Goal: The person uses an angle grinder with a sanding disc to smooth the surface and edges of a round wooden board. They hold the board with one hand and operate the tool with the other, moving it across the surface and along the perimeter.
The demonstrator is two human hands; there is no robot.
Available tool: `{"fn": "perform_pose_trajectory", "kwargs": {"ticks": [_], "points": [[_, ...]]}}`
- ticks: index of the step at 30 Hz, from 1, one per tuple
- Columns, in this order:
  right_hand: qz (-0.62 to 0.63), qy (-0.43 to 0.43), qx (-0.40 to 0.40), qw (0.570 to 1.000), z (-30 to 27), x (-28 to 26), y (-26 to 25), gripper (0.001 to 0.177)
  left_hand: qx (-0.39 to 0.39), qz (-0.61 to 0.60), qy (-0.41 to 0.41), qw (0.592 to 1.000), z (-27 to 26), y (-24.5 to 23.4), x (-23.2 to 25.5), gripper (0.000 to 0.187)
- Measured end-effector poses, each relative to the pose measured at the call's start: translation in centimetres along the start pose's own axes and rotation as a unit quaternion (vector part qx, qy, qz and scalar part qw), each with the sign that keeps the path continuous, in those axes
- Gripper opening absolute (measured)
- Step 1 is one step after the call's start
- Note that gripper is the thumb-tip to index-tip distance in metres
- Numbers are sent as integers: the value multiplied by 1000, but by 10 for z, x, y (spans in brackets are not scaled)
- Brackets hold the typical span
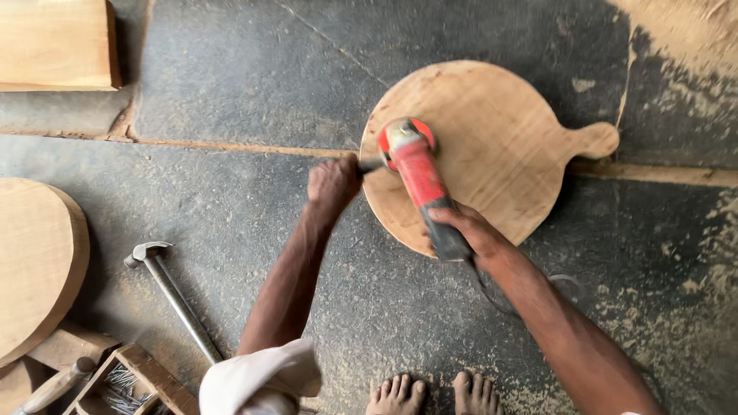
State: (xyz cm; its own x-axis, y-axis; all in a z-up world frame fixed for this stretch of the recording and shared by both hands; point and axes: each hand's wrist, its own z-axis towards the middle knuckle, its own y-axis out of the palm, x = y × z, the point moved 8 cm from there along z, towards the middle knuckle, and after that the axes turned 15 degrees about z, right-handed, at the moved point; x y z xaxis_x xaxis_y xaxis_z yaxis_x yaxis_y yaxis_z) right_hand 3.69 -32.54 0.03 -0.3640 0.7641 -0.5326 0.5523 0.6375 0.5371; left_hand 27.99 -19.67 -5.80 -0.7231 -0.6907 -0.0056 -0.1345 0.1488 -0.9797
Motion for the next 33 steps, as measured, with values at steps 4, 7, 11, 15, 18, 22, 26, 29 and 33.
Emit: {"fn": "perform_pose_trajectory", "kwargs": {"ticks": [4, 7, 11, 15, 18, 22, 26, 29, 33], "points": [[-21, -8, -29, 999, -81, 44, -49, 62, 161, 98, 81, 979, -90, 3, 83, 16], [-25, 65, 73, 995, -159, 99, -91, 63, 50, 36, 134, 989, -170, 30, 143, 14], [68, 96, 78, 990, -198, 148, -100, 63, 41, -102, 137, 984, -220, 29, 151, 12], [49, 49, 16, 997, -156, 145, -72, 61, -62, -64, 62, 994, -192, 17, 102, 15], [56, 52, -2, 997, -117, 135, -37, 61, -22, -54, 3, 998, -185, -34, 58, 21], [80, 28, -20, 996, -100, 124, 3, 61, 224, -108, 30, 968, -235, -111, 28, 33], [35, -10, 24, 999, -106, 109, -39, 62, 59, -173, 76, 980, -342, -18, 117, 43], [57, -68, 39, 995, -116, 86, -84, 60, -298, -99, 138, 939, -425, 118, 193, 53], [98, -110, 80, 986, -149, 66, -145, 54, 46, 22, 91, 995, -433, 139, 210, 46]]}}
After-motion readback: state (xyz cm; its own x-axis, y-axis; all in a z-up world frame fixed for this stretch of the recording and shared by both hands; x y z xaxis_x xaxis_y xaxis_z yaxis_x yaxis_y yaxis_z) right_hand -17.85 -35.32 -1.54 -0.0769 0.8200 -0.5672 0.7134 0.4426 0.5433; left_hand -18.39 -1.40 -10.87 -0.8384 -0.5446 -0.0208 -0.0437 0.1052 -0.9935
